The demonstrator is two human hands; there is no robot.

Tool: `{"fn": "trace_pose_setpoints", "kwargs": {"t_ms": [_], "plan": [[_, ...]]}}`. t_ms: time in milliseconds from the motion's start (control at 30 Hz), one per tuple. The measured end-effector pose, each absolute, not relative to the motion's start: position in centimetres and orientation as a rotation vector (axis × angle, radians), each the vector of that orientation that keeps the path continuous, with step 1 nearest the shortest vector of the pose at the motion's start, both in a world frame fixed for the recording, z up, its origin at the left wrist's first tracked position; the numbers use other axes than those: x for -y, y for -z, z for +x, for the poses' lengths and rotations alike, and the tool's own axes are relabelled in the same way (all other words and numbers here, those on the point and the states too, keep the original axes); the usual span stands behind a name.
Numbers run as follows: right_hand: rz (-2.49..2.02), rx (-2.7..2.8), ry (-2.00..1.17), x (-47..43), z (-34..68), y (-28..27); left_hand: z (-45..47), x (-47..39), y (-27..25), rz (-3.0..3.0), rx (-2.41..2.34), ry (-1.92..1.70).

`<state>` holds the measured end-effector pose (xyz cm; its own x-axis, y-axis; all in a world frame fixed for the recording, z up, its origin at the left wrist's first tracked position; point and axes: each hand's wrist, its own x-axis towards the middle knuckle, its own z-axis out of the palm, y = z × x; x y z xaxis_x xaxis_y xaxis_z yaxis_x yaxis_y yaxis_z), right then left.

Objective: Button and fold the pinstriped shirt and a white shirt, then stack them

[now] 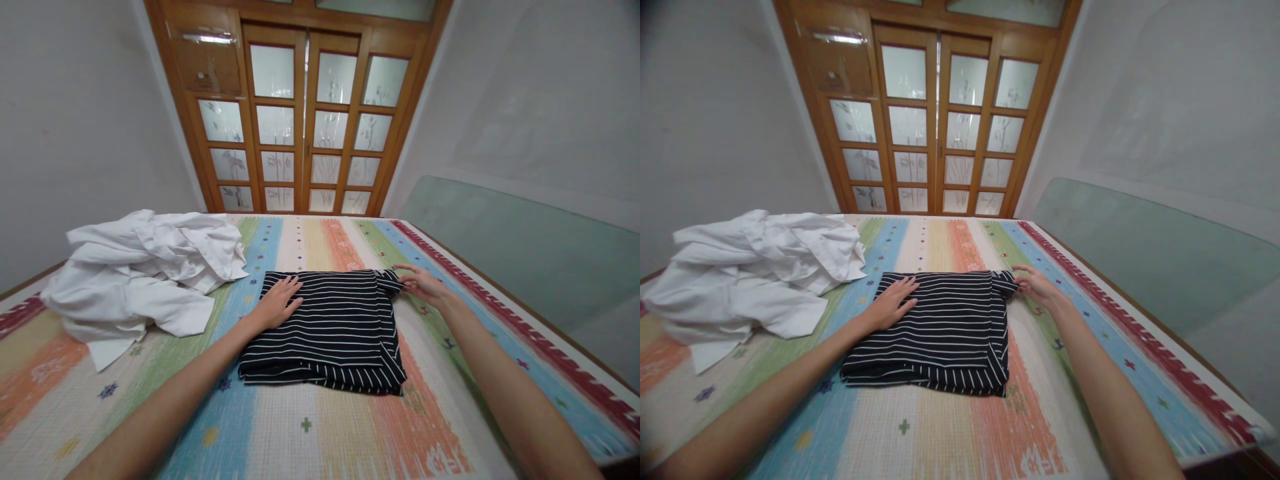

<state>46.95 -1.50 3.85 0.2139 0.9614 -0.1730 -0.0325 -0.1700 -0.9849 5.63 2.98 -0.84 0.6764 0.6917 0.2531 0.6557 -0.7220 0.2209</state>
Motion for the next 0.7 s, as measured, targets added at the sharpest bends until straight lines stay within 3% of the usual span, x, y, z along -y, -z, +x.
{"fn": "trace_pose_setpoints", "kwargs": {"t_ms": [167, 367, 700], "plan": [[-1.624, 0.96, -1.09, 0.7, 46.0, -3.2, 5.7, -3.0, 0.8, 2.769, -1.12, -0.491], [-1.982, 1.195, -0.594, -2.1, 45.2, -3.5, 5.6, -2.9, 0.9, 2.775, -1.115, -0.517], [-1.54, 0.738, -1.043, -3.0, 44.6, -2.9, 5.6, -2.7, 0.6, 2.751, -1.132, -0.495]]}}
